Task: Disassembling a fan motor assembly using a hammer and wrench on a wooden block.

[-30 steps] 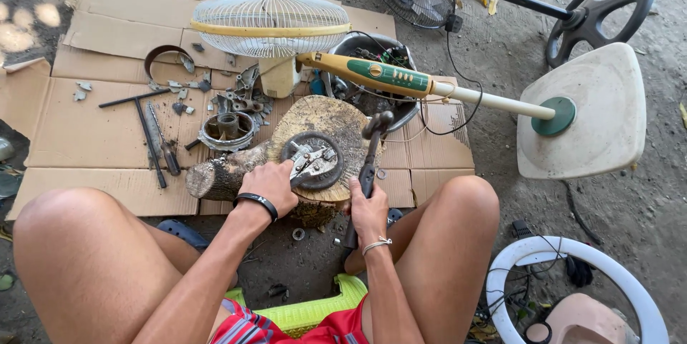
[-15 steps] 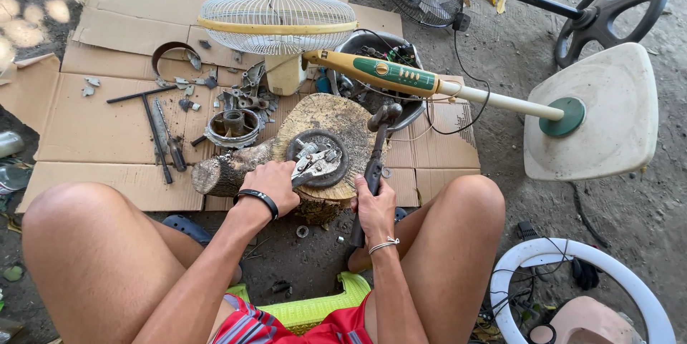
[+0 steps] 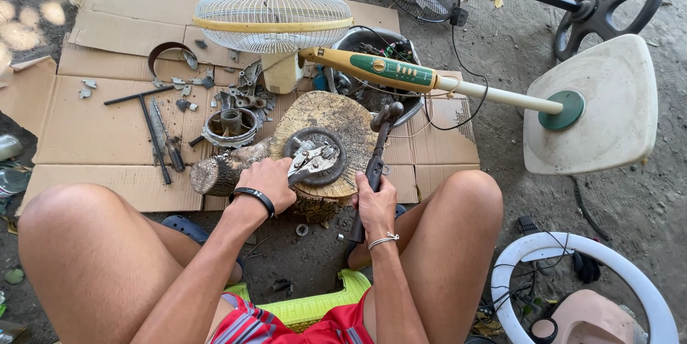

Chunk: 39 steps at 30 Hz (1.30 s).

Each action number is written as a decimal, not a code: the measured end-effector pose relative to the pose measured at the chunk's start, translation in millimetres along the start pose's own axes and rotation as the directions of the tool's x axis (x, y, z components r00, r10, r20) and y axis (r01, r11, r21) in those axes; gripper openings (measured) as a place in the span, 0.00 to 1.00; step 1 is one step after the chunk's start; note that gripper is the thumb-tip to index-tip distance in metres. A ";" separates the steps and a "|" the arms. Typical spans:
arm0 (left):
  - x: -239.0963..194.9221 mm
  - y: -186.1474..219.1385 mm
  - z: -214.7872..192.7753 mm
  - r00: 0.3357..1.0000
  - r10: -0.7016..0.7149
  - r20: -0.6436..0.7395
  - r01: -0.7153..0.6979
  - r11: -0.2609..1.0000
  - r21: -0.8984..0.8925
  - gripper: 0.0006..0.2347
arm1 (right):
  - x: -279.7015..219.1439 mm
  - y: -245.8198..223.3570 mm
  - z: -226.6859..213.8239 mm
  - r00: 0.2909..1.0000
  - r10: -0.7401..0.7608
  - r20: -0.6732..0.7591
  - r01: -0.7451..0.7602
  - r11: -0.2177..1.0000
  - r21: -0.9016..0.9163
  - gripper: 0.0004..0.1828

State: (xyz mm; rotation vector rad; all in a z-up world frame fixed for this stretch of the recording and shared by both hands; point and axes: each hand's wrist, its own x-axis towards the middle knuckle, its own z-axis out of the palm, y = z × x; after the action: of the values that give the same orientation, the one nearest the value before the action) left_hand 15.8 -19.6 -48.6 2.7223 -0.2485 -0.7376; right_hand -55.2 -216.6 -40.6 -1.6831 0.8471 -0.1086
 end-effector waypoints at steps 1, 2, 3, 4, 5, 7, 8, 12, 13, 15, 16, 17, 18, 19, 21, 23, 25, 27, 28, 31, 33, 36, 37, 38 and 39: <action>-0.1 -0.2 -0.5 1.000 0.000 0.000 0.000 1.000 0.001 0.18 | 0.7 0.9 0.5 1.000 0.000 0.000 0.000 1.000 0.001 0.14; 0.0 -0.1 -0.3 1.000 0.004 0.003 -0.004 1.000 0.000 0.17 | 1.6 2.2 0.5 1.000 0.001 0.005 -0.001 1.000 -0.006 0.14; 0.0 -0.1 -0.2 1.000 0.007 0.006 -0.007 1.000 0.000 0.17 | 2.4 3.5 0.7 1.000 0.001 0.010 -0.001 1.000 -0.012 0.14; -0.5 0.3 -1.6 1.000 0.005 0.005 -0.005 1.000 0.000 0.17 | 2.2 4.0 1.6 1.000 0.000 0.012 0.000 1.000 -0.011 0.14; -1.1 0.8 -3.1 1.000 0.007 0.007 -0.007 1.000 0.004 0.17 | 1.9 4.5 2.5 1.000 -0.001 0.013 0.001 1.000 -0.006 0.14; -1.0 2.5 -4.3 1.000 0.011 0.009 -0.012 1.000 0.006 0.18 | 2.0 4.7 2.7 1.000 -0.004 0.010 0.004 1.000 -0.001 0.14; -1.0 2.6 -4.1 1.000 0.011 0.005 -0.011 1.000 0.014 0.18 | 1.9 4.5 3.0 1.000 0.002 0.013 -0.002 1.000 -0.001 0.13; 5.8 0.5 2.6 1.000 0.015 0.008 -0.015 0.999 0.037 0.18 | 2.6 4.9 3.6 1.000 0.010 0.023 -0.009 1.000 -0.020 0.14; 6.5 -0.3 3.1 1.000 0.016 0.008 -0.016 0.999 0.038 0.18 | 1.8 3.4 4.0 1.000 0.010 0.022 -0.010 1.000 -0.019 0.14; 7.3 -1.6 5.0 1.000 0.014 0.013 -0.014 0.999 0.029 0.19 | -0.5 1.0 3.7 1.000 0.004 0.024 -0.003 1.000 -0.015 0.14; 7.5 -1.1 5.2 1.000 0.012 0.013 -0.012 1.000 0.029 0.19 | -1.1 1.0 3.5 1.000 0.004 0.025 -0.003 1.000 -0.016 0.14; 7.6 -0.8 5.2 1.000 0.012 0.004 -0.012 0.999 0.037 0.18 | -1.8 0.9 3.3 1.000 0.004 0.031 -0.003 1.000 -0.016 0.13; 8.5 0.3 4.6 1.000 0.014 -0.006 -0.014 0.999 0.045 0.18 | -1.8 -0.1 2.7 0.999 0.001 0.035 -0.001 1.000 -0.016 0.13; 9.7 0.4 8.0 1.000 0.014 -0.007 -0.014 0.999 0.043 0.18 | -2.9 -2.2 0.8 0.999 0.000 0.035 0.001 1.000 -0.017 0.13; 12.5 0.9 15.1 1.000 0.026 -0.014 -0.025 0.998 0.066 0.17 | -4.6 -6.4 -3.2 0.994 -0.023 0.104 0.018 0.999 0.050 0.11; 8.8 4.3 15.2 0.999 0.037 -0.030 -0.035 0.997 0.066 0.16 | -6.9 -13.6 -8.4 0.988 -0.058 0.141 0.046 0.995 0.088 0.08; 8.4 6.3 17.2 0.998 0.054 -0.041 -0.051 0.997 0.064 0.16 | -16.9 -30.1 -16.2 0.981 -0.090 0.170 0.070 0.990 0.124 0.05; 11.4 5.4 21.7 0.996 0.070 -0.056 -0.065 0.995 0.079 0.15 | -34.4 -54.5 -24.9 0.957 -0.218 0.192 0.179 0.963 0.201 0.06; 10.8 4.7 21.6 0.996 0.069 -0.055 -0.065 0.995 0.077 0.15 | -40.0 -60.0 -30.6 0.957 -0.216 0.192 0.178 0.964 0.198 0.06; 1.3 7.5 16.9 0.997 0.061 -0.054 -0.057 0.996 0.074 0.16 | -62.2 -71.7 -50.2 0.970 -0.119 0.210 0.068 0.969 0.236 0.07; -3.5 16.4 3.1 0.996 0.027 -0.083 -0.015 0.990 0.138 0.12 | -76.0 -75.2 -61.4 0.959 -0.005 0.282 0.006 1.000 -0.001 0.05; -7.8 18.6 -0.2 0.997 0.016 -0.077 -0.005 0.989 0.146 0.09 | -97.5 -67.3 -69.3 0.952 -0.152 0.264 0.178 0.981 -0.075 0.08; -9.4 19.2 1.7 0.998 0.018 -0.059 -0.010 0.989 0.146 0.09 | -102.0 -65.1 -71.0 0.956 -0.135 0.259 0.161 0.983 -0.082 0.08; -8.9 19.5 0.7 0.997 0.023 -0.069 -0.012 0.987 0.158 0.08 | -103.9 -64.9 -71.3 0.930 -0.270 0.248 0.298 0.951 -0.079 0.07; -9.1 20.2 -1.1 0.997 0.027 -0.079 -0.014 0.985 0.170 0.08 | -106.3 -65.6 -72.0 0.885 -0.401 0.237 0.428 0.900 -0.078 0.08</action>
State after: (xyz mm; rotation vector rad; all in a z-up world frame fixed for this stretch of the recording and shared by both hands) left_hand 6.9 -36.0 -36.7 2.8976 -0.3341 -0.6247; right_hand -137.7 -210.5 77.5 -1.9392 0.3243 -0.1642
